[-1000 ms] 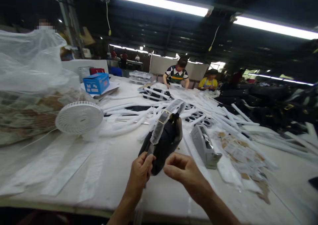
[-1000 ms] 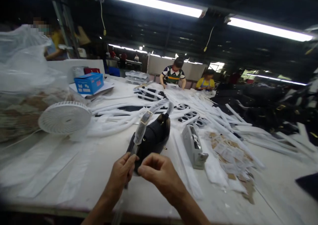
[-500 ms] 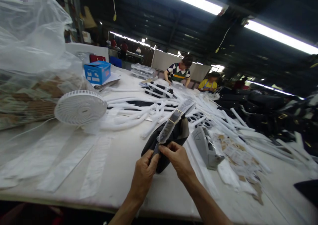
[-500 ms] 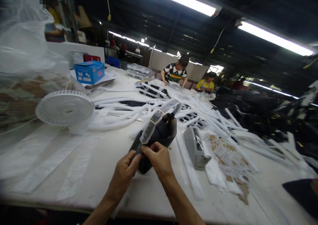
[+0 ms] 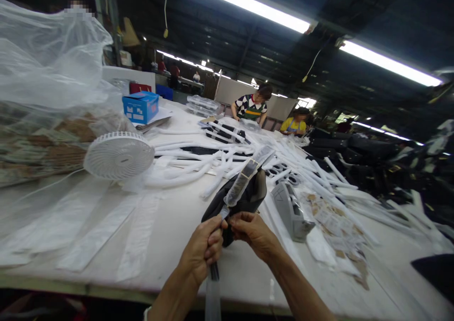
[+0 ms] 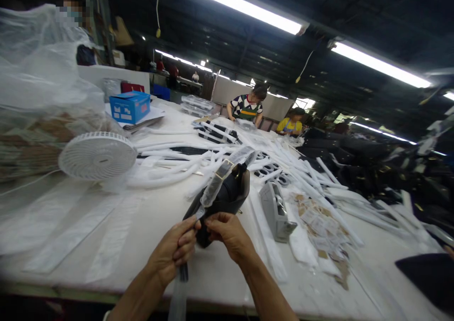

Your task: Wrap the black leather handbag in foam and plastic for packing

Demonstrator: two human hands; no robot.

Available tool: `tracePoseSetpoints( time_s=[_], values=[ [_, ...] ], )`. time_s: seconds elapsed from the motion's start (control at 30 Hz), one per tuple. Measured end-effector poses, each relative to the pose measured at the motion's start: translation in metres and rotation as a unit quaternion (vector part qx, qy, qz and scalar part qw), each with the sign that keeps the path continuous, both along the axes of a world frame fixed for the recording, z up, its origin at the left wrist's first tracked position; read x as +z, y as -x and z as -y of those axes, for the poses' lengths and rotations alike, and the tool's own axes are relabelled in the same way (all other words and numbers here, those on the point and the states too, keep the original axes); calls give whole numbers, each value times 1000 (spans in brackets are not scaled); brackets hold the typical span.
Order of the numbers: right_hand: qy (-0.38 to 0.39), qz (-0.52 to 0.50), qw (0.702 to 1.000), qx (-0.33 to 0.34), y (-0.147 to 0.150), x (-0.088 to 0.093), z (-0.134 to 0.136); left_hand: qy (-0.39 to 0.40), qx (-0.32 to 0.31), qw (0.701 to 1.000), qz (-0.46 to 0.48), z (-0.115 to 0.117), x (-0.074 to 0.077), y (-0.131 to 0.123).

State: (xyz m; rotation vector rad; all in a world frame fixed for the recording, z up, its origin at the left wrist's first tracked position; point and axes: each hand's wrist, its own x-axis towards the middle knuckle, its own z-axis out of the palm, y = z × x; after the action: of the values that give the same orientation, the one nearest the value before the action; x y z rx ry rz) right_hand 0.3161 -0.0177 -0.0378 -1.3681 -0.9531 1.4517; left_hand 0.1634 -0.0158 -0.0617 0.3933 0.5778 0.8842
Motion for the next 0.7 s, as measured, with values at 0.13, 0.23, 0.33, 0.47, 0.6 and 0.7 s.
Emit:
tracePoseSetpoints(
  time_s=[0.13, 0.23, 0.33, 0.47, 0.6, 0.7],
  values=[
    [-15, 24, 998, -48, 18, -12, -2, 96, -19, 993, 65, 5, 6, -4],
    [-29, 49, 996, -67, 26, -18, -6, 108, -4, 993, 57, 8, 8, -7],
    [-52, 103, 989, -93, 25, -21, -11, 87, 15, 996, 29, 10, 8, -10],
    [-90, 163, 975, -119, 21, -24, -16, 62, 29, 998, -5, 15, 6, -18],
    [-85, 185, 973, -110, 20, -21, -12, 30, 61, 997, -48, 19, 4, -23],
    [-50, 36, 998, -24, 16, -9, 2, 0, 89, 992, -94, 18, 2, -23]
  ],
)
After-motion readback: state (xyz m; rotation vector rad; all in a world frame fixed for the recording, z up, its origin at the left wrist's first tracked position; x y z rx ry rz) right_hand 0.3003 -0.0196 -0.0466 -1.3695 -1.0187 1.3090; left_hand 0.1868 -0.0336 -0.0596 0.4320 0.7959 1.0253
